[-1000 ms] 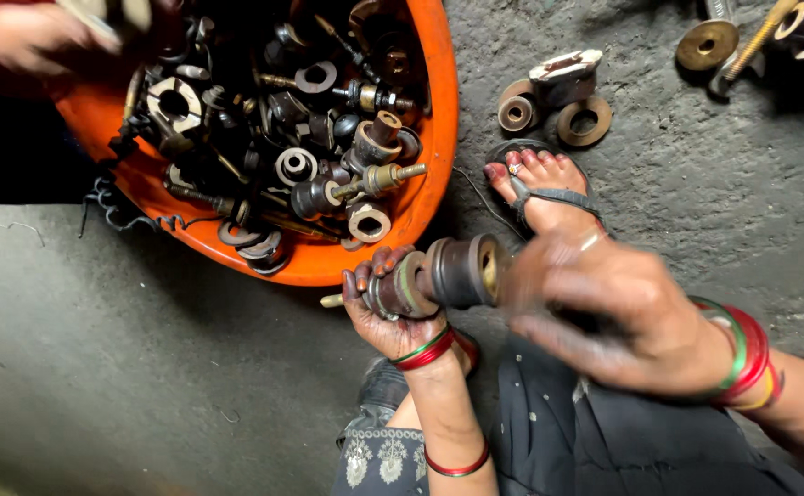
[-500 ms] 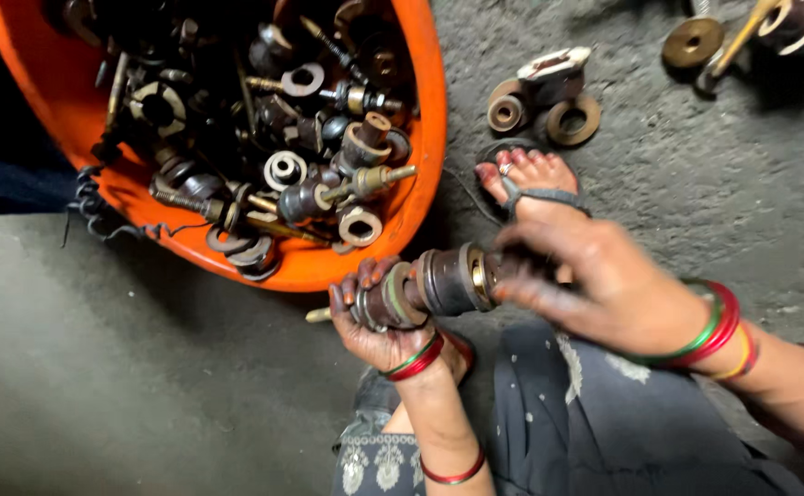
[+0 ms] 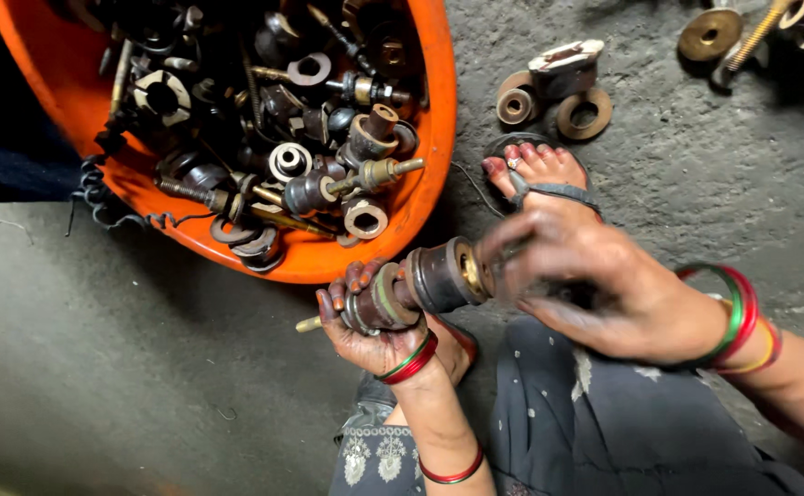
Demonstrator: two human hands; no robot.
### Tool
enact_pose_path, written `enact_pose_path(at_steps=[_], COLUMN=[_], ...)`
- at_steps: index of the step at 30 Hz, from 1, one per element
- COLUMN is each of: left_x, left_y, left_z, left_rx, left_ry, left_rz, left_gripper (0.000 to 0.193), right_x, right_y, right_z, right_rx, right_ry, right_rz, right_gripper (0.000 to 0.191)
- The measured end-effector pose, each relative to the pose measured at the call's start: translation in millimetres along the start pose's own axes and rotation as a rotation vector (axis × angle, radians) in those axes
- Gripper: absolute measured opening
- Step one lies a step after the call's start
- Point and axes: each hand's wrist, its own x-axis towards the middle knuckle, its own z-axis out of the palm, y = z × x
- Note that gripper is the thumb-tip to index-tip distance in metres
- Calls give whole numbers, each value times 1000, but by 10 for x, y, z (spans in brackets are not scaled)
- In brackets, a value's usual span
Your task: The person sits on the floor and assembles metal fittings, screwing knob-shaped parts onto threaded rods and bolts by hand. They pick parts one at a time from an orange basin, thread components together, and place finished assemblies on the floor beside them.
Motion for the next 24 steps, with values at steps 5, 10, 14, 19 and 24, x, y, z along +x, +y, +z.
enact_pose_path(at_steps=[5,10,14,19,24], left_x=[5,-57,-246,-624,-1282], left_y=[32,178,429,936,1346], left_z=[-5,8,190,816,1307], left_rx=[-31,-32,-11,-125,-49], left_ry=[22,50,62,-117,8], left_rz=[17,36,91,241,409], left_gripper=[27,27,26,24,24], right_x=[94,54,65,117,-119], right_y=[-42,-126,-260,-933,-2018], right_z=[39,51,221,263,437], right_rx=[-322,-196,-363,-338,-157], right_ry=[121,96,108,-165,-21], right_rz=[-144,-320,-32,-347,-258], right_gripper=[27,28,30,26,35])
